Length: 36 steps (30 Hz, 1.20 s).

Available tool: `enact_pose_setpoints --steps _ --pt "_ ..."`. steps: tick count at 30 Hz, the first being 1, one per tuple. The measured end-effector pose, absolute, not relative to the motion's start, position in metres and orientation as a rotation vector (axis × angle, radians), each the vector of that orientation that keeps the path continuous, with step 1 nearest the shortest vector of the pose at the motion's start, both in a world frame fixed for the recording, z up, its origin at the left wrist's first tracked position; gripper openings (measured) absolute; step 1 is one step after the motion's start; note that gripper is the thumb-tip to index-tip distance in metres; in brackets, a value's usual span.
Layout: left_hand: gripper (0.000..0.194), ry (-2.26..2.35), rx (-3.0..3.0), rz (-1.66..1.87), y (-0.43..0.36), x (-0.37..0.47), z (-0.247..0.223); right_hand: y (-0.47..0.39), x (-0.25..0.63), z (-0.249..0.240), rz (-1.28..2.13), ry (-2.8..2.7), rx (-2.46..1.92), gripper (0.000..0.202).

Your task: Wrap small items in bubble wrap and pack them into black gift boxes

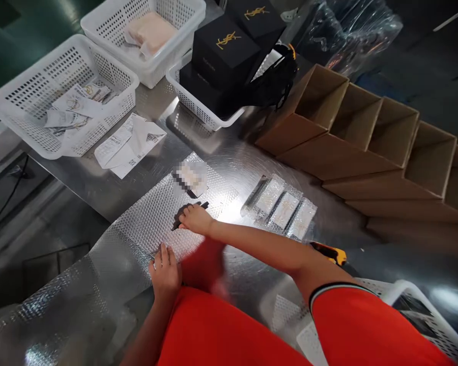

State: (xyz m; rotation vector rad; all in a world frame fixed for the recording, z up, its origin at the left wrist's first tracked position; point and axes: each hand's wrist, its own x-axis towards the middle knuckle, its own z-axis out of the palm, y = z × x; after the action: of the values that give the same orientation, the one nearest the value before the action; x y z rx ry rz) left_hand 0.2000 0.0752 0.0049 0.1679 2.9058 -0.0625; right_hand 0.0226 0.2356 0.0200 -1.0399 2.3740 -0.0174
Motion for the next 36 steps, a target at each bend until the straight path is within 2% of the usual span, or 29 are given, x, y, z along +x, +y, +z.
enact_pose_setpoints --steps 10,15,19,23,27,30,32,34,36 --pt "0.048 2.907 0.265 -0.008 0.066 0.207 -0.001 0.337 -0.028 0.031 0.135 2.554 -0.743 0.038" --pt "0.049 2.959 0.359 -0.075 0.062 0.209 -0.006 0.44 -0.081 0.055 0.28 2.847 -0.251 0.072" --pt "0.049 2.934 0.332 -0.072 0.064 0.201 -0.003 0.479 -0.096 0.092 0.336 2.981 0.011 0.072" --pt "0.049 2.93 0.257 -0.028 0.077 0.178 0.01 0.432 -0.033 0.105 0.062 2.776 0.272 0.049" --pt "0.06 2.902 0.473 0.123 0.105 0.153 0.015 0.376 0.103 0.073 -0.176 2.564 0.297 0.026" --pt "0.066 2.836 0.598 0.193 0.127 0.14 0.008 0.366 0.201 0.034 -0.136 2.553 0.504 0.024" --pt "0.063 2.82 0.623 0.205 0.136 0.133 0.002 0.367 0.239 0.014 -0.055 2.621 0.665 0.027" --pt "0.058 2.831 0.657 0.215 0.141 0.128 0.0 0.364 0.25 0.004 -0.032 2.776 0.774 0.035" --pt "0.05 2.834 0.722 0.229 0.141 0.123 0.002 0.353 0.236 0.005 -0.158 2.965 0.774 0.045"
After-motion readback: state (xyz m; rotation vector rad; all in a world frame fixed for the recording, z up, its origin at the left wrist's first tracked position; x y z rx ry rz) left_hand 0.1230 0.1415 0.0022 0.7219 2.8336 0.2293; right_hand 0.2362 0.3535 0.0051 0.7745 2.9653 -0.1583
